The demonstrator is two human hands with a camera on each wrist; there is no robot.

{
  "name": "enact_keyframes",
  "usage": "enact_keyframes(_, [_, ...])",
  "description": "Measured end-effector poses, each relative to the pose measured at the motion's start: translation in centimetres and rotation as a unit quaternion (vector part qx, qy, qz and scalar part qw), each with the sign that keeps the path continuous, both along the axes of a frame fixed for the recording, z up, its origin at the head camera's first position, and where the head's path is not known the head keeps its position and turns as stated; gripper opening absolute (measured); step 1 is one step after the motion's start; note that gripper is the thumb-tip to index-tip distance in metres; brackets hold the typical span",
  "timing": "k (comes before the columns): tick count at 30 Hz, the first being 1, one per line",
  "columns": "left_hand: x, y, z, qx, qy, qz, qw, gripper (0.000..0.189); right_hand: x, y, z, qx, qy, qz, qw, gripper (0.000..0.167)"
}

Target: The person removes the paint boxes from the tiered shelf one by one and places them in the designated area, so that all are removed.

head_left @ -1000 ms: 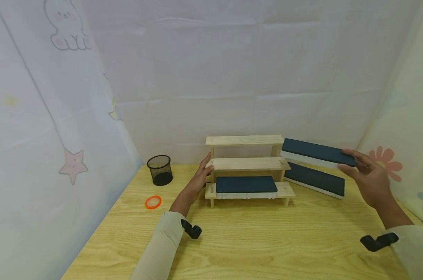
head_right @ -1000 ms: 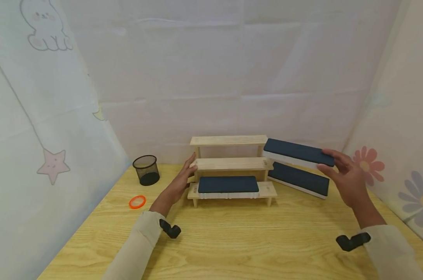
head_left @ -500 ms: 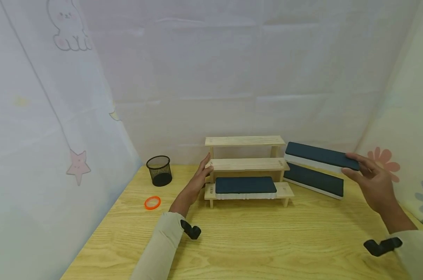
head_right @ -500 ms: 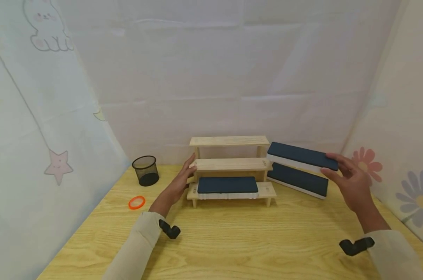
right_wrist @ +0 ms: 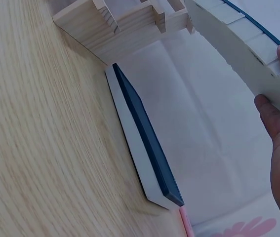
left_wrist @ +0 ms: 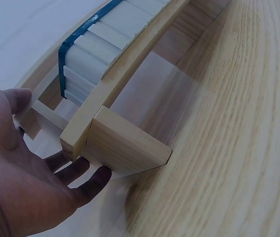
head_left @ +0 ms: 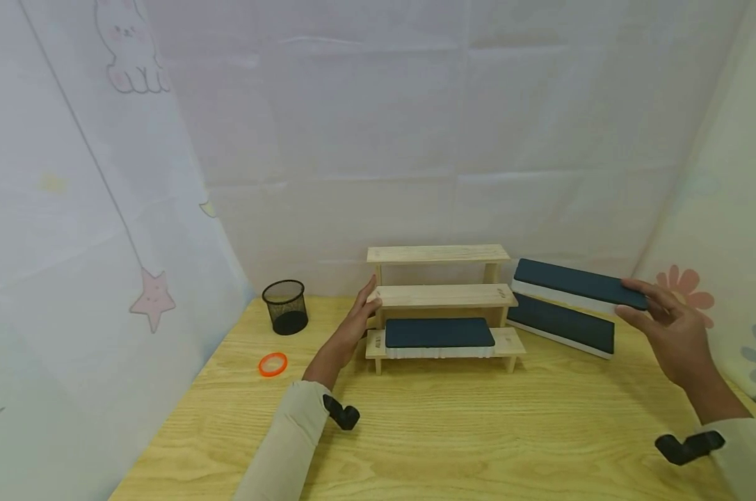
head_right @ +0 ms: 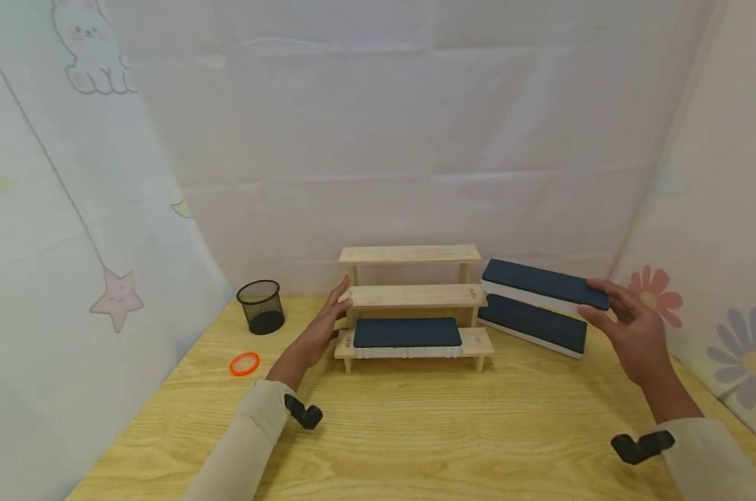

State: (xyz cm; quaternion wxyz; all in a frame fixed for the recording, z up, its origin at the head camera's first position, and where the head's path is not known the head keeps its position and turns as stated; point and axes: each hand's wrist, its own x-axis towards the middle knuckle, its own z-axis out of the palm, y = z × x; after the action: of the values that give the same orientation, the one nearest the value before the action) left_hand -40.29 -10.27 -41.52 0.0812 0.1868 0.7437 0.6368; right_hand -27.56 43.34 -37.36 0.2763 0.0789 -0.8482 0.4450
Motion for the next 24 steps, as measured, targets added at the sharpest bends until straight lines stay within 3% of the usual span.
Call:
enact_keyframes(12, [0.3,0.3,0.0,0.002,0.007,0.0,1.0,0.058,0.4,0.9,-0.8,0.013,-0.027,-0.031,0.9991,0.057])
enact_keyframes(24, [0.3,0.2,0.0,-0.003,0.01,0.006,0.9999,0.058,0.2,1.2,-1.5,0.007,0.01,-0.023,0.9997,0.056])
